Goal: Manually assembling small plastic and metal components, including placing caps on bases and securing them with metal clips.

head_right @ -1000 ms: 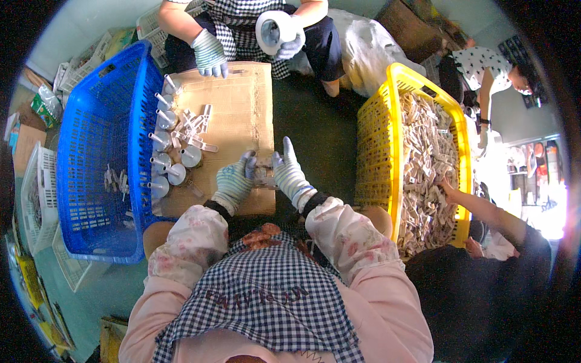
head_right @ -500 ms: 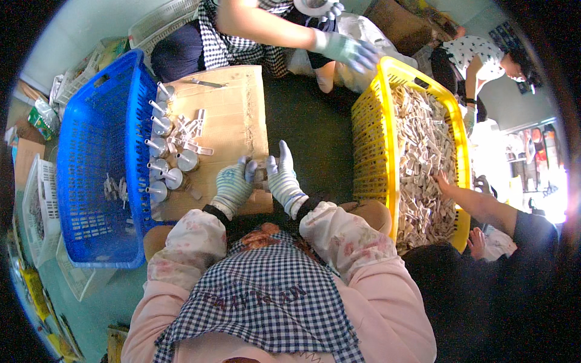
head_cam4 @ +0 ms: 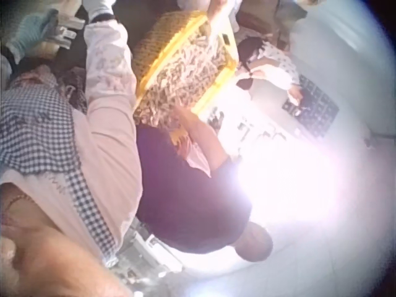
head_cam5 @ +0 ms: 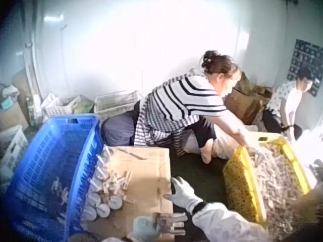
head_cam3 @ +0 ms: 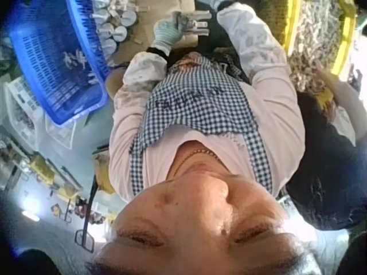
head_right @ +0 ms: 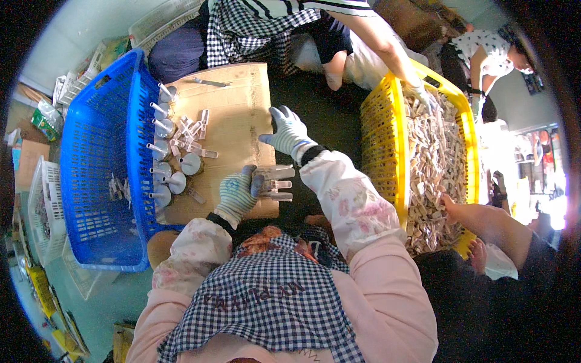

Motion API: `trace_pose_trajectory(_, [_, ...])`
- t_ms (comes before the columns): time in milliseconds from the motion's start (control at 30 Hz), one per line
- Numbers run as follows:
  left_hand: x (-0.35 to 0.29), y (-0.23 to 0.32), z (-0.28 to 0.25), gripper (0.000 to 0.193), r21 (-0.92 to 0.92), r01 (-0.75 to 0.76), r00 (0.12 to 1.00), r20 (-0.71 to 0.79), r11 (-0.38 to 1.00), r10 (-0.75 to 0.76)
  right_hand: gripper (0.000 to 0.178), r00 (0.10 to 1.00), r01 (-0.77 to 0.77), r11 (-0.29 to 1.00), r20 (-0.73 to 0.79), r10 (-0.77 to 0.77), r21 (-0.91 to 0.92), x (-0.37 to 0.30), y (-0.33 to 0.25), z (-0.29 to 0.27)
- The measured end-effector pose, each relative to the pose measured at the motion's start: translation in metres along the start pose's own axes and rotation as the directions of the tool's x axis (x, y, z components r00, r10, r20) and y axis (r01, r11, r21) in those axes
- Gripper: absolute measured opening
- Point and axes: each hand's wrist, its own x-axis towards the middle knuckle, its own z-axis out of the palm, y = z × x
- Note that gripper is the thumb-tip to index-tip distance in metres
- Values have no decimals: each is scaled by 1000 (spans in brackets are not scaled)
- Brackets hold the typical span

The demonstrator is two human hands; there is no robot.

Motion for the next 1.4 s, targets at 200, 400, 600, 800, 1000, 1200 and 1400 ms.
trace_pose_trajectory(200, [-1, -1, 1, 42, -9, -4, 1000, -8, 1000, 4, 112, 992, 89, 979, 104, -71, -181, 20, -42, 26])
trace_pose_trajectory(400, [-6, 3, 1, 45, 10, -70, 997, -8, 997, 70, 103, 973, 229, 920, 104, -206, -319, 23, -43, 33])
trace_pose_trajectory(600, [-16, 2, 4, 50, -43, -133, 990, -51, 990, 131, 27, 979, 172, 978, 135, -156, -115, 9, -23, 15])
trace_pose_trajectory(800, [-24, 11, -6, 60, 3, -219, 975, -30, 976, 219, 27, 983, 48, 982, 167, -79, 182, 4, 2, 17])
trace_pose_trajectory(1000, [-27, 3, -2, 37, 15, -251, 965, -73, 968, 251, 25, 991, -107, 934, 109, 74, 341, -1, -1, 13])
trace_pose_trajectory(1200, [-23, 4, 4, 28, 60, -153, 988, -12, 986, 154, 23, 996, 17, 922, 78, -51, 386, -42, -28, -28])
trace_pose_trajectory(1400, [-22, 3, 6, 27, 75, -92, 995, -19, 993, 93, 22, 996, -83, 906, 73, 57, 416, -75, -40, -44])
